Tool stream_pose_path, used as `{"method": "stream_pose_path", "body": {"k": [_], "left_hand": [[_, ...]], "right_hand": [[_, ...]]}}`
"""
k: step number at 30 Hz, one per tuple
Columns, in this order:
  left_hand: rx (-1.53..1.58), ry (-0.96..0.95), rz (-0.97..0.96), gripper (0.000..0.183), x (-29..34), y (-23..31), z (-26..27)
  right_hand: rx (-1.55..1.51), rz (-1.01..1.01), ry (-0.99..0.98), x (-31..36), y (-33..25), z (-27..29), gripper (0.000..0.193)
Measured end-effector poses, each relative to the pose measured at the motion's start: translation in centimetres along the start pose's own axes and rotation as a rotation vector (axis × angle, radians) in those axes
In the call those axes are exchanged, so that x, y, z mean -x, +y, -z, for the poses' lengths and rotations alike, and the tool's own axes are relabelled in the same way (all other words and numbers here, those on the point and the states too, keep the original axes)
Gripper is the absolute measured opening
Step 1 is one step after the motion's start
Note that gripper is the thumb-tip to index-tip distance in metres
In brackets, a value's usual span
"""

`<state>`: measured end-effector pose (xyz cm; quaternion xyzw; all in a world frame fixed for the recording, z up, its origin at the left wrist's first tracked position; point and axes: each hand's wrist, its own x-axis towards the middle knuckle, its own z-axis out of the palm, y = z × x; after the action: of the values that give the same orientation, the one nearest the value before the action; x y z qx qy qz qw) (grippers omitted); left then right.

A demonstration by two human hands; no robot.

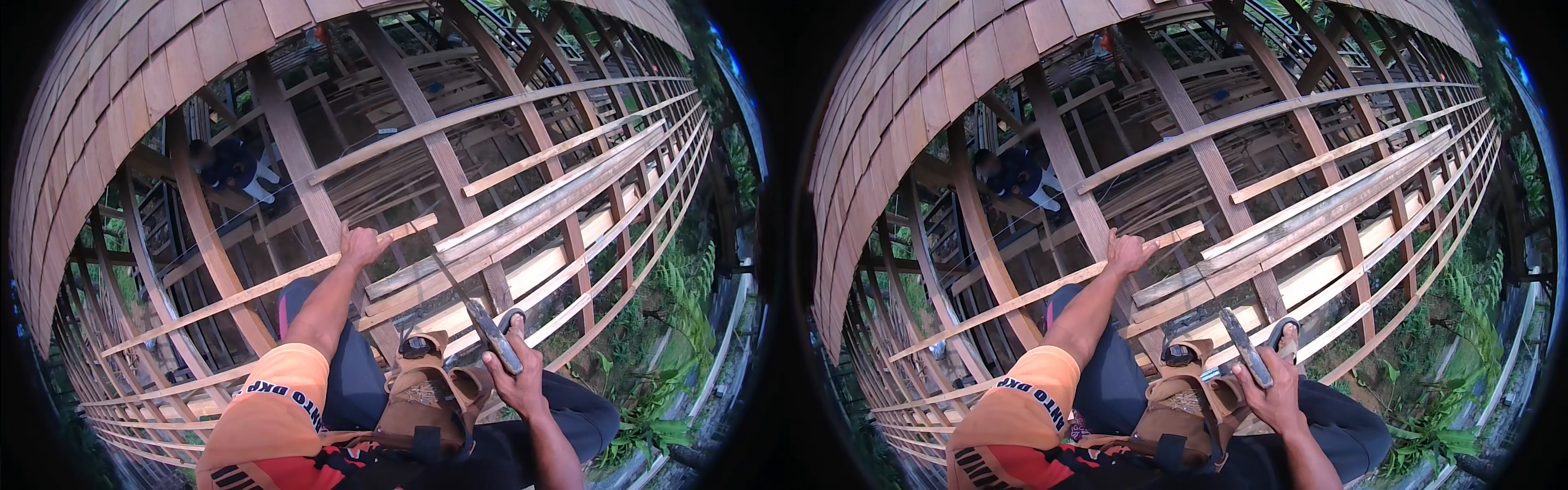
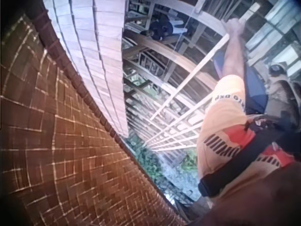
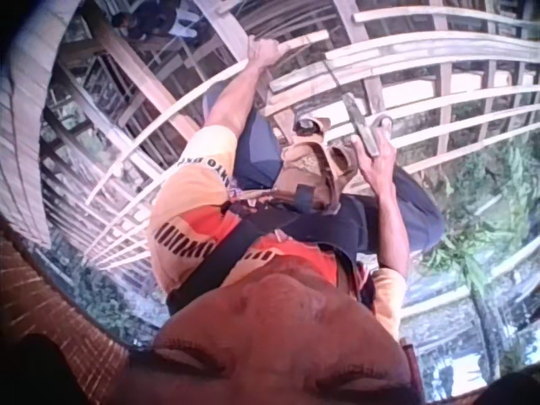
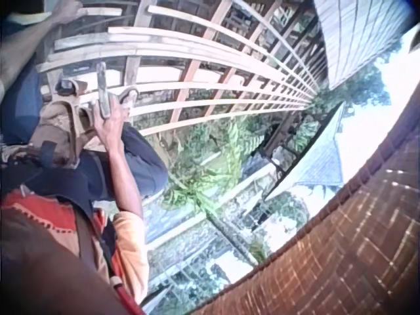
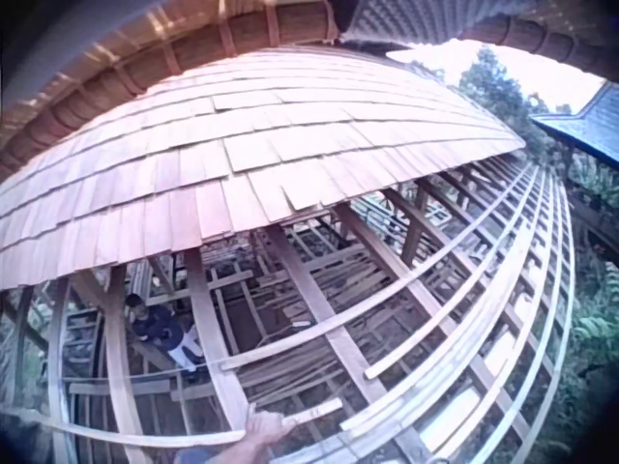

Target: The person installs wooden shingles on a roof frame by positioning each shingle against a horizontal batten and hammering it into place using a small axe.

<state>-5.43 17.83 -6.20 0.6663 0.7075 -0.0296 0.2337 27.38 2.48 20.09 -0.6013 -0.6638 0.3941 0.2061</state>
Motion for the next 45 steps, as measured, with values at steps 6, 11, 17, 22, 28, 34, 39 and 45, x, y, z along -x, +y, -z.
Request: {"method": "stream_pose_path", "body": {"k": [6, 11, 17, 22, 28, 34, 39, 45], "left_hand": [[-0.011, -0.003, -0.005, 0.067, 0.0, -1.0, -0.9], [0.021, 0.029, 0.021, 0.065, 0.1, -0.6, -0.5], [0.049, 0.032, 0.033, 0.067, -0.1, -0.1, 0.1], [0.044, 0.003, 0.064, 0.068, -0.3, 0.1, 0.3], [0.034, -0.017, 0.059, 0.069, -0.2, -0.3, -0.5], [0.044, -0.022, 0.067, 0.068, -0.4, 0.1, 0.3], [0.073, 0.055, 0.008, 0.063, -0.2, -0.2, -0.1], [0.067, 0.035, 0.036, 0.063, -0.2, -0.1, 0.1]], "right_hand": [[-0.072, 0.017, 0.034, -1.7, 0.4, -5.4, 0.020], [-0.150, -0.008, 0.010, -1.7, 0.9, -7.1, 0.021], [-0.063, -0.062, -0.092, -1.5, 0.1, -7.2, 0.025], [-0.097, -0.130, -0.058, -2.6, -2.0, -7.0, 0.026], [-0.088, -0.169, -0.205, -6.2, -5.3, -6.4, 0.027], [-0.004, -0.033, -0.080, -6.2, -6.2, -5.4, 0.021], [-0.086, -0.081, 0.030, -10.3, -1.9, -9.5, 0.023], [-0.180, -0.047, -0.024, -11.8, -0.3, -13.0, 0.024]]}}
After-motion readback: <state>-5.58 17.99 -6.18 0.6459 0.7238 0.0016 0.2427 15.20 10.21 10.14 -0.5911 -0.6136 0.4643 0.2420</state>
